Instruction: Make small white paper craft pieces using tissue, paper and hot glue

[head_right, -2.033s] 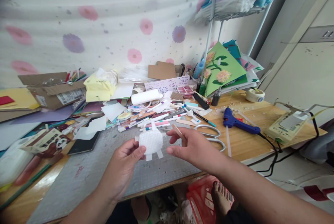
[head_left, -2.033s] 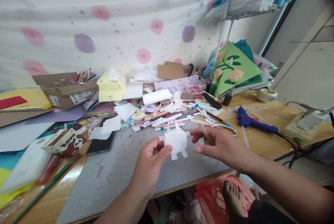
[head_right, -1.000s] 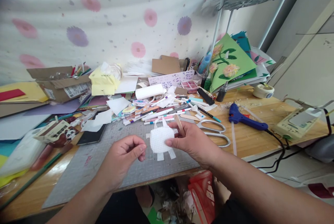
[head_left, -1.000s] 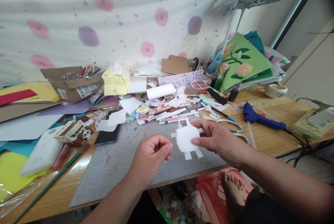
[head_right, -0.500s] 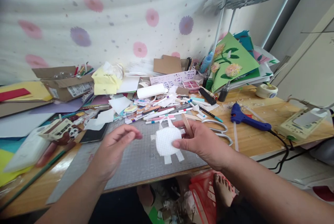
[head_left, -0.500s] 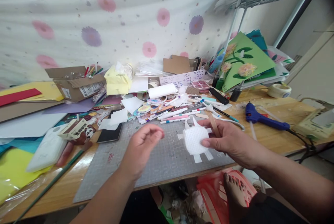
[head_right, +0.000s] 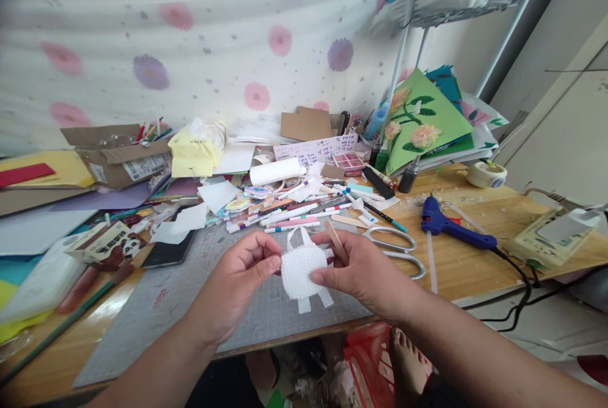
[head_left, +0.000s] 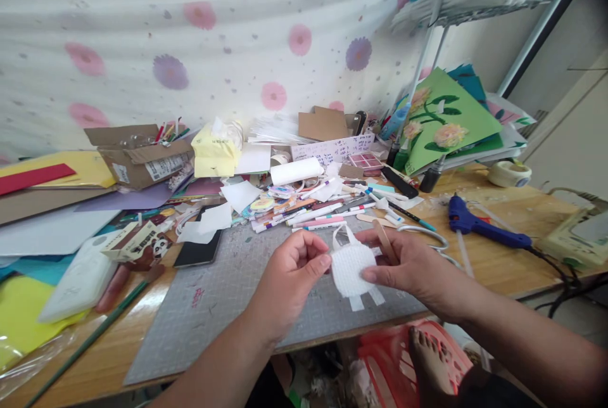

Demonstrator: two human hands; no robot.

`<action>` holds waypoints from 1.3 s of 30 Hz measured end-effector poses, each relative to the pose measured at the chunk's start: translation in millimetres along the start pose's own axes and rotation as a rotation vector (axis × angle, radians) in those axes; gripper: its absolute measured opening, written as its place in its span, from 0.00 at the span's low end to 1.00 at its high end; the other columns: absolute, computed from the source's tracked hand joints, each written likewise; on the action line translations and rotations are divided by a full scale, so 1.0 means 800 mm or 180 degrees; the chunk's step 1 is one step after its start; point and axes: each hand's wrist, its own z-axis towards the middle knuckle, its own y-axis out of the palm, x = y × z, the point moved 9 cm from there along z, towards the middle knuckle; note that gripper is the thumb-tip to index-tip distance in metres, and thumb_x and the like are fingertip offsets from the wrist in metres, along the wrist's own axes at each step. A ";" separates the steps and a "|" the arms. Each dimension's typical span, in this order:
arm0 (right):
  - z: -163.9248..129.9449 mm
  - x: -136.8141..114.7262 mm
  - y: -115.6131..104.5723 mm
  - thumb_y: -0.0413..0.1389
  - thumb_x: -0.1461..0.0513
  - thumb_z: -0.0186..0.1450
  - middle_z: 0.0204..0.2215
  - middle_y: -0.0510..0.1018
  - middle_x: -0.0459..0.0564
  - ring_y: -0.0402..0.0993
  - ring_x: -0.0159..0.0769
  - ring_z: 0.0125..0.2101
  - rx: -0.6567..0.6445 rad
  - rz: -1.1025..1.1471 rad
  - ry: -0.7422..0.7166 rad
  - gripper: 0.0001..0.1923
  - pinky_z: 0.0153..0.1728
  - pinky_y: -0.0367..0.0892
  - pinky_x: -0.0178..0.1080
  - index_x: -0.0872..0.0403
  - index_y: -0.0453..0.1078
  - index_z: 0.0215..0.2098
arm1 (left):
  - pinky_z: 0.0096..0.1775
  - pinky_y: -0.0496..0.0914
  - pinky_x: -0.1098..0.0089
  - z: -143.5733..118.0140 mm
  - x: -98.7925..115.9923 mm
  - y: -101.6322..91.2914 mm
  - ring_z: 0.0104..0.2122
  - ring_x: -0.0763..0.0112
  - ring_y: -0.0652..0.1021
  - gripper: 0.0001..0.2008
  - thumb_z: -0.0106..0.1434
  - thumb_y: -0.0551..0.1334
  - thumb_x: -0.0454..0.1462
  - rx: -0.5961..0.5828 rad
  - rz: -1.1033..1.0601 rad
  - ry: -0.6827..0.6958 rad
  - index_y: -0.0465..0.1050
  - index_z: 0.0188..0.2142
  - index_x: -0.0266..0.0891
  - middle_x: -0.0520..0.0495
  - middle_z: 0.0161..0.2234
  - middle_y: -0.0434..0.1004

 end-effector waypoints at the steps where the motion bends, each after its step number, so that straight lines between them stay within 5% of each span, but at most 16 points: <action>1: 0.000 0.000 0.000 0.67 0.58 0.45 0.29 0.74 0.44 0.71 0.33 0.29 -0.0004 -0.0008 -0.0007 0.30 0.29 0.65 0.35 0.55 0.66 0.44 | 0.34 0.63 0.76 -0.001 0.000 -0.001 0.31 0.76 0.69 0.03 0.59 0.60 0.34 -0.0006 0.0010 -0.0010 0.66 0.33 0.39 0.55 0.28 0.69; 10: 0.001 0.001 0.010 0.66 0.62 0.47 0.29 0.73 0.41 0.68 0.28 0.28 -0.0244 0.0365 0.0018 0.27 0.29 0.64 0.31 0.54 0.65 0.43 | 0.33 0.62 0.74 -0.008 -0.010 -0.012 0.30 0.75 0.68 0.09 0.56 0.61 0.30 -0.0073 0.0070 -0.0137 0.66 0.36 0.41 0.55 0.28 0.69; 17: 0.000 0.002 0.007 0.66 0.61 0.48 0.28 0.71 0.42 0.67 0.29 0.27 -0.0202 0.0120 -0.0042 0.27 0.28 0.62 0.33 0.53 0.64 0.44 | 0.38 0.63 0.69 -0.016 -0.020 -0.057 0.32 0.72 0.71 0.06 0.59 0.59 0.35 0.0311 0.0176 -0.0287 0.67 0.38 0.41 0.54 0.27 0.70; 21: 0.002 0.001 0.019 0.65 0.61 0.48 0.28 0.69 0.42 0.66 0.30 0.28 -0.0282 0.0128 -0.0177 0.28 0.29 0.62 0.33 0.53 0.63 0.46 | 0.42 0.65 0.67 -0.017 -0.022 -0.020 0.40 0.66 0.72 0.15 0.56 0.65 0.40 -0.0235 -0.0109 -0.0410 0.69 0.41 0.38 0.46 0.39 0.74; 25: 0.003 -0.004 0.024 0.63 0.60 0.51 0.28 0.67 0.42 0.62 0.29 0.25 -0.0284 -0.0454 -0.0384 0.26 0.26 0.59 0.33 0.53 0.64 0.48 | 0.35 0.65 0.70 -0.014 -0.025 0.005 0.32 0.71 0.72 0.09 0.56 0.64 0.37 -0.0481 -0.0235 -0.0505 0.69 0.35 0.36 0.50 0.31 0.73; 31: 0.012 -0.013 -0.013 0.55 0.53 0.61 0.31 0.71 0.46 0.61 0.30 0.24 -0.0127 -0.1682 -0.0625 0.23 0.26 0.58 0.34 0.52 0.63 0.52 | 0.33 0.63 0.72 -0.002 -0.025 -0.024 0.30 0.73 0.71 0.08 0.56 0.62 0.35 -0.0470 0.0225 -0.0565 0.67 0.35 0.37 0.52 0.30 0.72; 34: 0.024 -0.011 -0.037 0.54 0.53 0.62 0.29 0.72 0.46 0.64 0.33 0.26 0.0035 -0.2150 -0.0694 0.16 0.28 0.59 0.36 0.52 0.68 0.45 | 0.30 0.61 0.74 0.007 -0.014 -0.039 0.27 0.74 0.69 0.09 0.56 0.61 0.34 -0.0538 0.0584 -0.0494 0.67 0.38 0.39 0.55 0.27 0.70; 39: 0.039 -0.011 -0.058 0.52 0.49 0.62 0.28 0.72 0.47 0.68 0.38 0.30 0.0370 -0.1680 -0.0409 0.19 0.32 0.61 0.39 0.53 0.68 0.44 | 0.29 0.61 0.73 0.019 0.003 -0.036 0.26 0.72 0.69 0.08 0.56 0.58 0.33 -0.0813 0.1611 -0.0326 0.69 0.37 0.41 0.54 0.27 0.69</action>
